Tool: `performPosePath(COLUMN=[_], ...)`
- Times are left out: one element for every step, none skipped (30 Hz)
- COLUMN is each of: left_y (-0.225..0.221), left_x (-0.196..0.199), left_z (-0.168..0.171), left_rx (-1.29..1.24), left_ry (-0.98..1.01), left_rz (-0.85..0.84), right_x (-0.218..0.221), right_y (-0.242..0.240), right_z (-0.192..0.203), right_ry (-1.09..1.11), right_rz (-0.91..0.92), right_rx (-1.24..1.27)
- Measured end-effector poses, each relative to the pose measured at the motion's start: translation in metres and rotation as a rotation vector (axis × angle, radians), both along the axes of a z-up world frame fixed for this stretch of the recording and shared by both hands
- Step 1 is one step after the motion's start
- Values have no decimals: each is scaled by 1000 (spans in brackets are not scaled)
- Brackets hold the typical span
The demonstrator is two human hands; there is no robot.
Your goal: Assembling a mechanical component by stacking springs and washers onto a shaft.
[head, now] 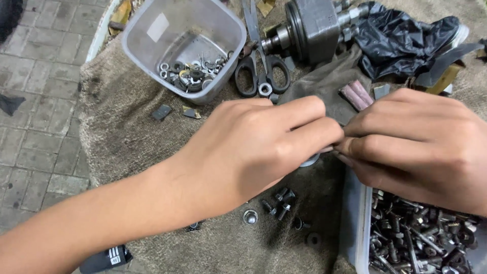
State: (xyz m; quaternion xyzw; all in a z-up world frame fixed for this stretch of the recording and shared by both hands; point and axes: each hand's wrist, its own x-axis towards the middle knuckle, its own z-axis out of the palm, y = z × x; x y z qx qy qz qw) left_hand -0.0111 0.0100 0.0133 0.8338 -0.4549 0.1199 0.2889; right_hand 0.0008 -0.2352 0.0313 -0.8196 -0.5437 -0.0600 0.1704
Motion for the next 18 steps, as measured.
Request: performPosePath(left_y=[0, 1, 1, 1, 1, 1, 1, 1, 1, 2, 2, 2, 2, 2, 2, 2, 1, 1], left_x=[1, 2, 3, 3, 3, 4, 4, 3, 3, 3, 2, 3, 4, 4, 5, 5, 5, 4], left_z=[0, 0, 0, -1, -1, 0, -1, -1, -2, -2, -2, -2, -3, -4, -4, -6, -8, -11], left_rx=[-1, -4, -8, -9, -2, 6, 5, 5, 5, 5, -16, -38, -37, -61, -85, -83, -97, -110], left_ry=[8, 30, 51, 52, 48, 42, 42, 40, 39, 39, 35, 27, 25, 23, 21, 13, -16, -39], left_rz=[1, -2, -5, -4, -7, -8, -4, -1, 2, 0, -5, -12, -16, -37, -58, -57, -57, -56], right_x=[0, 0, 1, 1, 0, 0, 2, 2, 3, 2, 1, 0, -1, -2, -2, -3, -4, -5], right_y=[-1, -1, -2, -1, 0, 1, -2, -5, -9, -6, -4, -2, -1, 0, 1, 0, 0, 0], right_z=[-2, -3, -4, -5, -5, -5, -5, -6, -6, -6, -5, -5, -5, -5, -5, -4, -3, -3], right_ry=[8, 15, 22, 23, 20, 14, 13, 15, 18, 18, 14, 6, 4, -7, -18, -26, -37, -43], right_rz=[1, 6, 11, 12, 10, 9, 12, 25, 37, 34, 24, 12, 7, 0, -8, -7, -18, -29], right_rx=[-1, -1, -2, -3, -5, -5, -6, -45, -85, -84, -52, -20, -19, 13, 45, 47, 35, 24])
